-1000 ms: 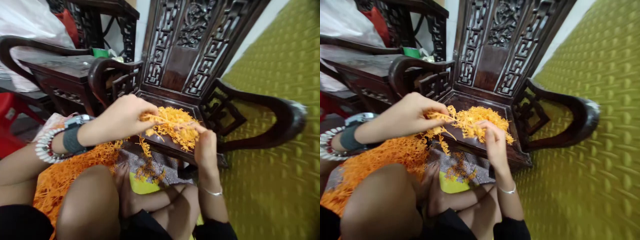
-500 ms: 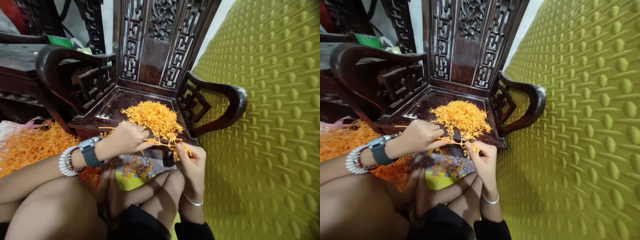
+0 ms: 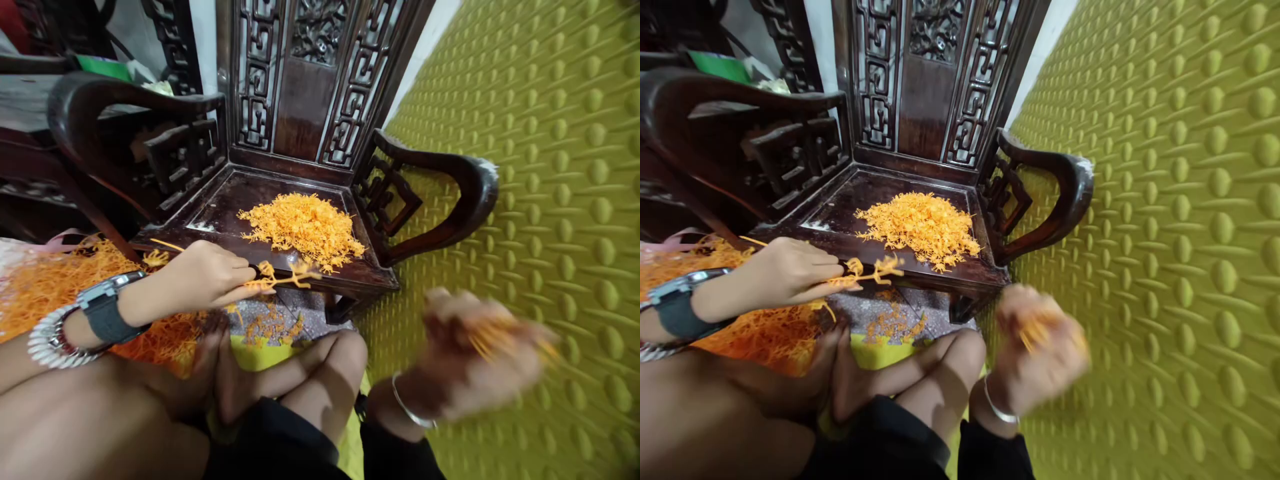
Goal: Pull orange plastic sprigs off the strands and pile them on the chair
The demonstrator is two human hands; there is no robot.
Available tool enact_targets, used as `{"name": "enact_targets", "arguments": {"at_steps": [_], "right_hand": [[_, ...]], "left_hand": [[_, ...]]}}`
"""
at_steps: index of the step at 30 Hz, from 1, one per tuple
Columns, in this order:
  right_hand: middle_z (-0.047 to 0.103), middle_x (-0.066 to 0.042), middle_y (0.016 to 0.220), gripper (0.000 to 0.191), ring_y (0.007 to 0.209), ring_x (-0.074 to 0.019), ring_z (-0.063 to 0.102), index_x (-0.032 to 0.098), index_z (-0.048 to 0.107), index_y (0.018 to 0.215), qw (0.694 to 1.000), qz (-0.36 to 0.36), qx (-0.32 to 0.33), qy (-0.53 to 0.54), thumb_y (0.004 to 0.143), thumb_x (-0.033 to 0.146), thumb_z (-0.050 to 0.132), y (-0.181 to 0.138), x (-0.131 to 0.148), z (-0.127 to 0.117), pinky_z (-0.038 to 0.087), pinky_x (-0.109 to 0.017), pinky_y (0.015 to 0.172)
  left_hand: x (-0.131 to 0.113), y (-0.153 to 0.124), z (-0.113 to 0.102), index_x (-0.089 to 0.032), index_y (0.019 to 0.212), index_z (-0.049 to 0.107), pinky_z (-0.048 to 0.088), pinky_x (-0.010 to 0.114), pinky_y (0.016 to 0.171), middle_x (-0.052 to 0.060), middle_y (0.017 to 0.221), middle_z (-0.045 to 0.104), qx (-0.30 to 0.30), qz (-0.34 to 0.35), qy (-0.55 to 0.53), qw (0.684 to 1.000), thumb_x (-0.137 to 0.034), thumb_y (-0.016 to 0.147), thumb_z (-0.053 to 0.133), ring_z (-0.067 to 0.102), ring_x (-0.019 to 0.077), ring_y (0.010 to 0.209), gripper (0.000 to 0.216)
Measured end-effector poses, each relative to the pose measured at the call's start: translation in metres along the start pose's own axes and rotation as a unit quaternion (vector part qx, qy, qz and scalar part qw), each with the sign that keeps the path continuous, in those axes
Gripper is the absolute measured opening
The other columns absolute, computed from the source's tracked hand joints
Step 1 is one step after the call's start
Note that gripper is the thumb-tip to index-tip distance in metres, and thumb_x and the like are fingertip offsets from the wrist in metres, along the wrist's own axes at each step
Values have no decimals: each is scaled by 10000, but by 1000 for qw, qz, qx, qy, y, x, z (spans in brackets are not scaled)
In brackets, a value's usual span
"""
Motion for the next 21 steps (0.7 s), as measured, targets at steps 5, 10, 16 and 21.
{"name": "enact_targets", "arguments": {"at_steps": [5, 10, 16, 21], "right_hand": [[477, -13, 652, 359, 614, -162, 451, 221, 462, 707, 978, -30, 91, -184, 951, 421, 291, 61, -54, 95, 357, -318, 619], [597, -146, 1030, 229, 1043, -287, 481, 162, 573, 941, 883, -3, 232, -409, 865, 198, 360, 87, -128, 166, 310, -475, 919], [664, -106, 990, 240, 1036, -329, 524, 188, 626, 924, 874, 66, 299, -378, 686, 213, 611, 81, -159, 178, 351, -553, 922], [665, -88, 1050, 239, 1028, -262, 564, 190, 621, 976, 945, 38, 229, -229, 767, 304, 611, 85, -107, 141, 393, -474, 949]], "left_hand": [[13, -4, 0, -148, 645, 542, 228, 275, 512, -8, 577, 483, 22, -84, -17, 996, -403, 943, 439, 408, 101, 500, 406], [28, -16, 43, -151, 569, 400, 236, 233, 523, -53, 560, 313, 126, -267, -345, 891, -498, 896, 489, 318, 68, 522, 485], [8, -17, 86, -146, 697, 514, 188, 202, 434, -61, 585, 375, 151, -334, -670, 646, -514, 859, 539, 259, 51, 474, 403], [3, -6, 81, -150, 748, 471, 125, 200, 399, -48, 684, 427, 76, -333, -800, 493, -464, 883, 523, 231, 20, 438, 346]]}}
Point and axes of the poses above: each hand's wrist, its own y-axis towards the middle knuckle, its own z-axis out of the palm, x = y × z, the point moved 10 cm from there along y, towards the middle knuckle
